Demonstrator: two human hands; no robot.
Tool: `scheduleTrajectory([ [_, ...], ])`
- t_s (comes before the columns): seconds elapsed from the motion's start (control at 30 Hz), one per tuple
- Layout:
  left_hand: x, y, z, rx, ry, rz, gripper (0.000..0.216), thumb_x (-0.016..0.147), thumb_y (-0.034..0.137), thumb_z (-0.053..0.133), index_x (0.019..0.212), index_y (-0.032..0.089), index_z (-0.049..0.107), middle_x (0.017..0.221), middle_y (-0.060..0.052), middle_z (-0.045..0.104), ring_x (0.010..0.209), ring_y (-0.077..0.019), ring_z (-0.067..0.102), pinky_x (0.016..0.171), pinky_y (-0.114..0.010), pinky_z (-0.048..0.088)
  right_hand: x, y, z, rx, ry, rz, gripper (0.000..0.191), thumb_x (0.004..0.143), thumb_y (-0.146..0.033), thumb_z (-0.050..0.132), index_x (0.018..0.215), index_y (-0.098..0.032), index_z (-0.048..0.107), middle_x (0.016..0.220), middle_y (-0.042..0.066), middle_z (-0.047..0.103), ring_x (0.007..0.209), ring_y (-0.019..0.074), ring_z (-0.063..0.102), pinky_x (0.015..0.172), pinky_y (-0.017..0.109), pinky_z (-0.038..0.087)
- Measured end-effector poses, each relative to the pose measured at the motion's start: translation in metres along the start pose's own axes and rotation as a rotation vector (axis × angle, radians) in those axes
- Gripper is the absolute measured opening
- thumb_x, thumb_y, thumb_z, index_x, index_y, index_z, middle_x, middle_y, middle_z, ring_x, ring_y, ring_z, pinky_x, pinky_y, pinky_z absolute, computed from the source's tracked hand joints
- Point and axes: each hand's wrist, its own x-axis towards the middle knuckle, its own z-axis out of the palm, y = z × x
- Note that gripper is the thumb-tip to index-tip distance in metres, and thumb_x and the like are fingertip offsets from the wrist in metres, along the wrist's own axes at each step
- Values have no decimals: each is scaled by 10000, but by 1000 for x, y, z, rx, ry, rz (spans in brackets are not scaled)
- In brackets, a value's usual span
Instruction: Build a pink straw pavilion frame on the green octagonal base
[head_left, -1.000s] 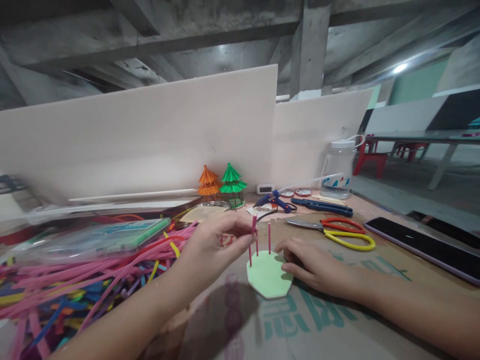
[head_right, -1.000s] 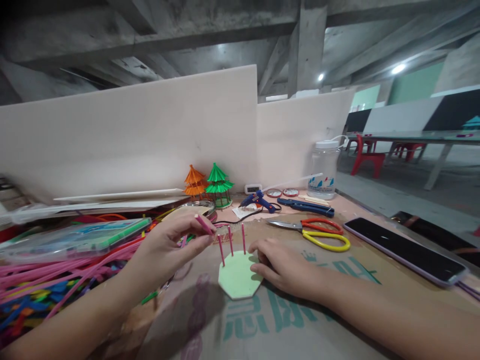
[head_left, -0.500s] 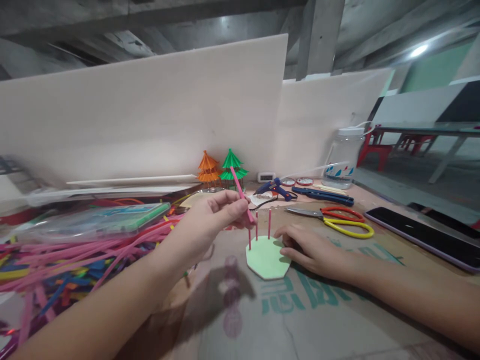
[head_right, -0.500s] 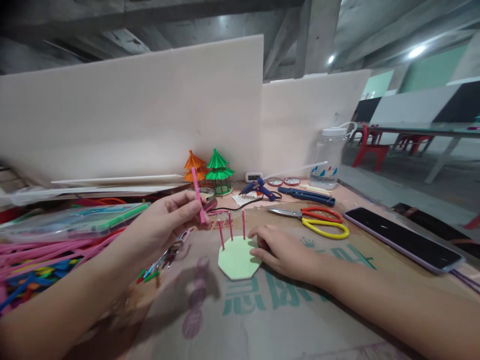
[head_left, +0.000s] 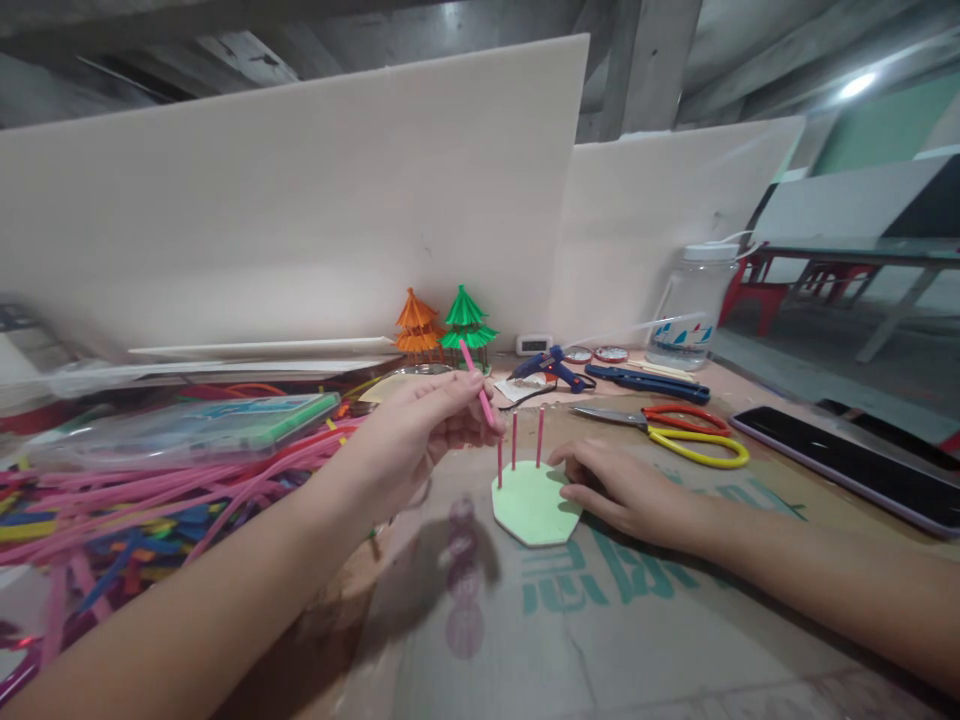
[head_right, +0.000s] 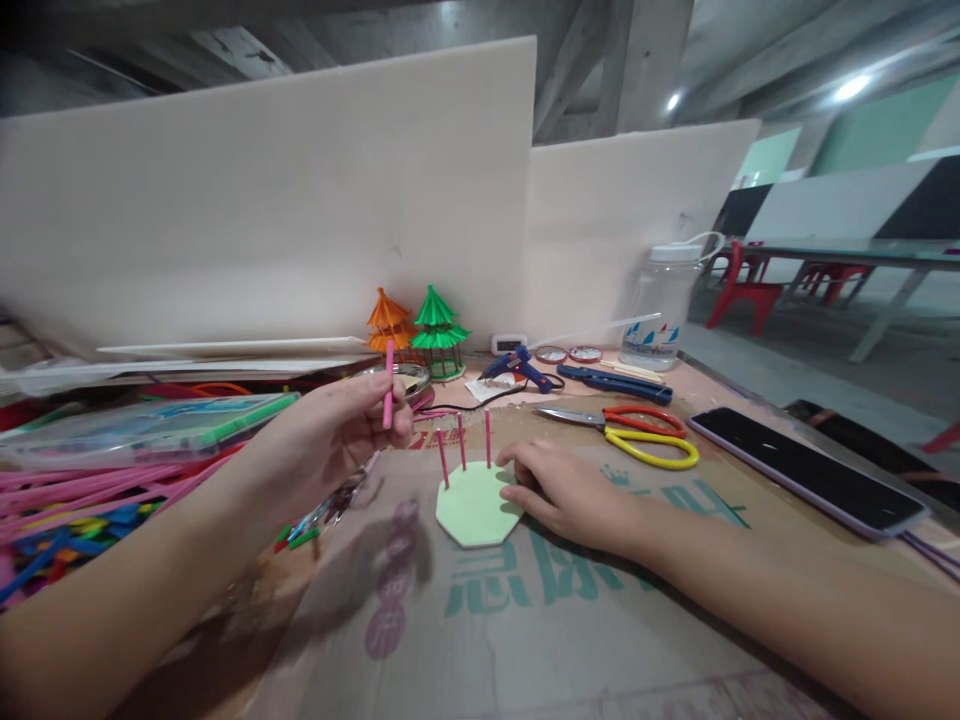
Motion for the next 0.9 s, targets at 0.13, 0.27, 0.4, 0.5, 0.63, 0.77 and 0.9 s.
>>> scheduleTrajectory([
  [0.13, 0, 1, -1, 10, -6, -13, 311, 856, 410, 804, 684, 163, 721, 685, 1, 679, 670, -104, 641, 673, -186, 545, -1, 0, 1, -8, 14, -9, 326, 1021, -390, 519, 1229, -160, 620, 942, 92, 662, 876, 241, 600, 779, 358, 463],
  [0.27, -1, 2, 0, 26, 2, -5, 279, 865, 394, 788, 710, 165, 745, 701, -8, 699, 679, -114, 655, 671, -198, 553, -2, -3, 0, 1, 44, -22, 308, 1004, -395, 533, 1191, -170, 630, 932, 91, 684, 863, 237, 625, 770, 353, 485],
  [0.4, 0, 6, -1, 32, 46, 52, 238, 821, 367, 840, 715, 168, 764, 713, -7, 724, 689, -110, 673, 668, -182, 547, 3, 4, -10, 73, 196, 48, 258, 989, -433, 521, 1014, -196, 620, 953, 87, 709, 855, 227, 656, 769, 349, 523],
  [0.5, 4, 8, -5, -8, 114, 57, 227, 721, 345, 933, 784, 190, 780, 692, 22, 723, 657, -89, 667, 651, -156, 532, 21, 26, -27, 68, 375, 169, 264, 967, -452, 518, 953, -202, 600, 982, 102, 716, 910, 253, 673, 825, 381, 548],
  [0.63, 11, 7, -15, 2, 155, 56, 305, 698, 405, 954, 786, 194, 753, 692, 27, 722, 651, -89, 666, 666, -167, 543, 61, 65, -47, 19, 444, 325, 462, 927, -337, 606, 1348, -146, 578, 1392, 197, 651, 1264, 312, 628, 1074, 445, 488],
  [0.77, 14, 6, -20, 37, 185, 81, 389, 684, 488, 949, 754, 174, 731, 713, 5, 720, 647, -93, 648, 638, -173, 526, 100, 87, -54, -16, 337, 438, 659, 872, -417, 748, 1411, -74, 585, 1425, 250, 641, 1290, 384, 630, 1083, 469, 487],
  [0.9, 13, 9, -19, 51, 202, 129, 397, 669, 491, 954, 766, 175, 734, 708, 8, 700, 634, -95, 619, 612, -180, 497, 128, 90, -47, -36, 237, 487, 513, 870, -415, 797, 1262, -104, 684, 1217, 182, 757, 1113, 327, 715, 989, 420, 546],
])
